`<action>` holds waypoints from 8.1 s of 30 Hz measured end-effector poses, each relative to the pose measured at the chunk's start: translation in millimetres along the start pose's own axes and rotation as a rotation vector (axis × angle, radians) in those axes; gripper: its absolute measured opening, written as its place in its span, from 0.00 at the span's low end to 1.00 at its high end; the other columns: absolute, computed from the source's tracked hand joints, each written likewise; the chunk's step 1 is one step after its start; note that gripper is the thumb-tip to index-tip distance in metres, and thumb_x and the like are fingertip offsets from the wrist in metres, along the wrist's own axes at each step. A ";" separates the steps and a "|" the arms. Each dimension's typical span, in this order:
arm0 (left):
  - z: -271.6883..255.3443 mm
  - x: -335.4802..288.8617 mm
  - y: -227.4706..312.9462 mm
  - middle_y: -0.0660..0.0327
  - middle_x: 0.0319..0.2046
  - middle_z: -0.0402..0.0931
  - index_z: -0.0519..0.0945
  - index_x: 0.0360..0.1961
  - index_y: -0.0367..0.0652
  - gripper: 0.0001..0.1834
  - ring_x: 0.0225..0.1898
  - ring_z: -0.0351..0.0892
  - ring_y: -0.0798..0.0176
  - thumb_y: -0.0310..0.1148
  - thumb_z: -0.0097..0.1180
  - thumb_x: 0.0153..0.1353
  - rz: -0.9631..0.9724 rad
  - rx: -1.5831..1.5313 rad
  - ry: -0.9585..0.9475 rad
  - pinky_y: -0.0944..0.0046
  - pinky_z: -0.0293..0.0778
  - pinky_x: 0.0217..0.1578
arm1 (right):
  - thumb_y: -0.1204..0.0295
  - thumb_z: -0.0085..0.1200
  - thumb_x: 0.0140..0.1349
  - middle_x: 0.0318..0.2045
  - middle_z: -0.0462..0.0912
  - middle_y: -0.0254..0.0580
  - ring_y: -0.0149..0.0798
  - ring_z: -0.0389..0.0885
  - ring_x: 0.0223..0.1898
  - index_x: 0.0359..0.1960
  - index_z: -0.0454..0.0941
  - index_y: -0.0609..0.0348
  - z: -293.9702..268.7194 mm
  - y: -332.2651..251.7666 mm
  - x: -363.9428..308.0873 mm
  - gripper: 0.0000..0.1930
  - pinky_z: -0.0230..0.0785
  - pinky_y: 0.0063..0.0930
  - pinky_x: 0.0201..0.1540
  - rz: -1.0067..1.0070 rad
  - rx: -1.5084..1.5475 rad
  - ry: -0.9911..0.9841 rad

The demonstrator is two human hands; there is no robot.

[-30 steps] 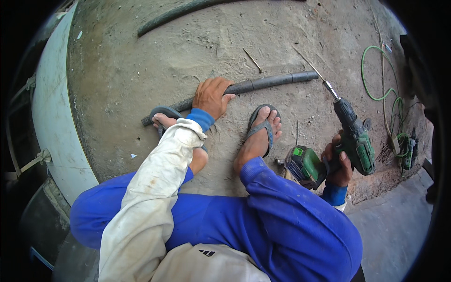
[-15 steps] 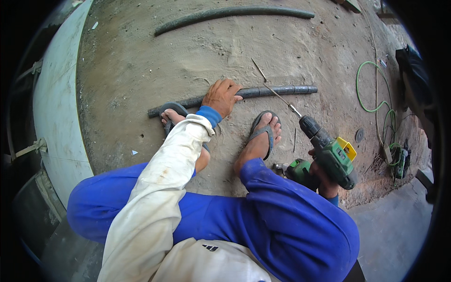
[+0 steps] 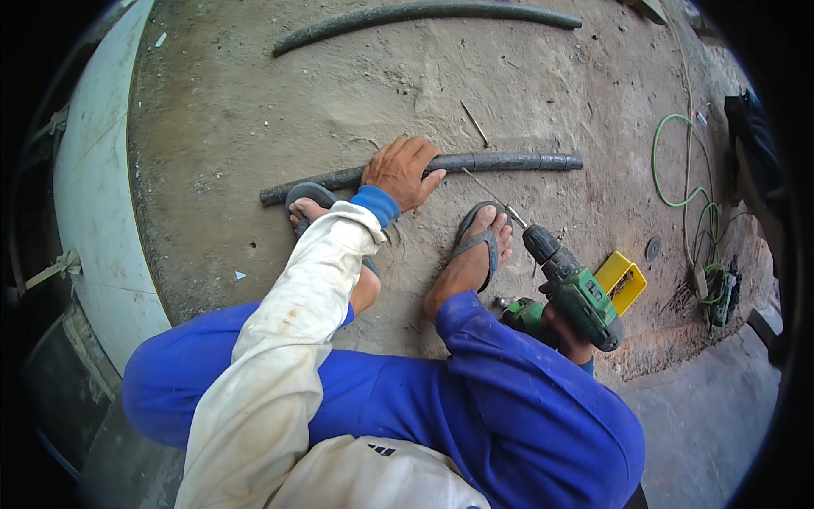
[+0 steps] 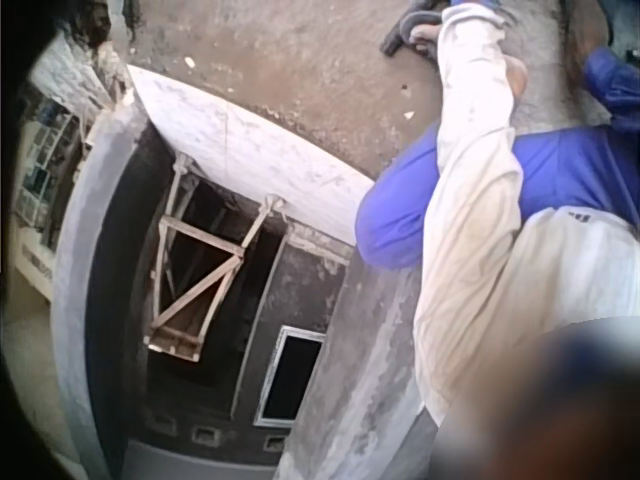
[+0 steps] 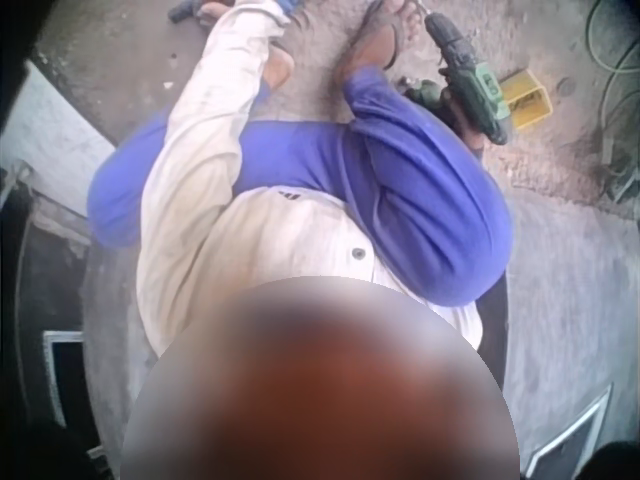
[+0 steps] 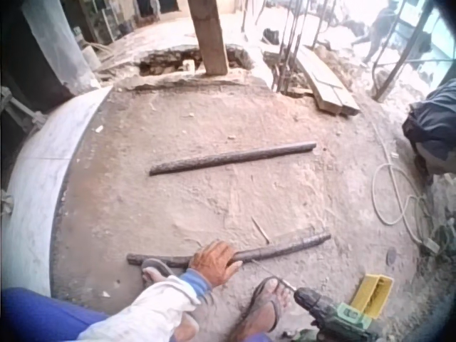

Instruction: The person sits on the ground and repeatedly uses a hammer to drive nails into a black pipe, then uses a cordless drill to drive the nails further. The person handles multiple pipe segments, repositioning them as needed.

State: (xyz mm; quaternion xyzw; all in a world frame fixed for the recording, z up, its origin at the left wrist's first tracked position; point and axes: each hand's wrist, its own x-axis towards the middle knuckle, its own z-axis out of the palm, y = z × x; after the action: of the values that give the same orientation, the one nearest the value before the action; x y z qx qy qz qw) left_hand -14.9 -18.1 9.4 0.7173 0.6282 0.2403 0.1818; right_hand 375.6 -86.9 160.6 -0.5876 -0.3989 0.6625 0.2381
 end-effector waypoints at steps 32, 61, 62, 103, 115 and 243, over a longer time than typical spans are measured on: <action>-2.2 -12.1 13.3 0.63 0.47 0.81 0.86 0.56 0.54 0.26 0.50 0.83 0.53 0.35 0.77 0.55 -0.045 -0.006 -0.018 0.54 0.80 0.50 | 0.71 0.72 0.57 0.50 0.86 0.45 0.35 0.82 0.43 0.64 0.77 0.66 -31.8 16.7 -0.5 0.32 0.74 0.31 0.47 -0.026 0.008 -0.016; -10.9 42.9 9.6 0.44 0.46 0.88 0.86 0.56 0.38 0.24 0.48 0.87 0.39 0.46 0.68 0.69 -0.259 -0.125 -0.238 0.48 0.81 0.51 | 0.70 0.75 0.58 0.38 0.91 0.41 0.38 0.91 0.36 0.54 0.86 0.57 20.7 -18.7 25.5 0.22 0.82 0.32 0.40 -0.249 -0.648 0.023; -11.4 43.2 10.2 0.44 0.46 0.88 0.86 0.56 0.38 0.24 0.48 0.87 0.39 0.46 0.68 0.69 -0.264 -0.124 -0.249 0.48 0.81 0.51 | 0.70 0.76 0.57 0.39 0.92 0.40 0.37 0.91 0.38 0.51 0.87 0.56 22.0 -18.6 25.1 0.20 0.82 0.34 0.41 -0.168 -0.596 0.052; -8.8 43.6 19.2 0.44 0.50 0.85 0.82 0.62 0.38 0.26 0.53 0.84 0.39 0.38 0.69 0.66 -0.334 -0.079 -0.347 0.46 0.80 0.56 | 0.76 0.67 0.61 0.39 0.89 0.50 0.47 0.90 0.37 0.67 0.82 0.57 61.1 -57.6 48.7 0.29 0.81 0.36 0.43 -0.459 -0.827 -0.041; -6.1 38.8 22.6 0.48 0.46 0.86 0.83 0.60 0.40 0.24 0.52 0.83 0.41 0.37 0.70 0.65 -0.322 -0.020 -0.295 0.47 0.80 0.56 | 0.76 0.67 0.61 0.36 0.88 0.47 0.45 0.89 0.34 0.67 0.83 0.54 65.5 -53.7 51.9 0.29 0.80 0.36 0.41 -0.448 -0.775 -0.028; -205.4 -34.4 210.4 0.49 0.66 0.71 0.68 0.74 0.34 0.37 0.61 0.81 0.56 0.19 0.65 0.64 -0.105 -0.824 0.264 0.57 0.82 0.58 | 0.52 0.68 0.65 0.50 0.88 0.62 0.42 0.86 0.32 0.66 0.74 0.65 -85.3 -109.3 22.9 0.36 0.79 0.32 0.34 -0.311 0.241 -0.357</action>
State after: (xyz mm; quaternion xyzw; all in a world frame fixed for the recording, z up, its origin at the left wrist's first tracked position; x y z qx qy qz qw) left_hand 35.4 -91.0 291.9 0.5152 0.5332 0.5510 0.3830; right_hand 437.0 14.4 236.3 -0.3604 -0.4384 0.7538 0.3311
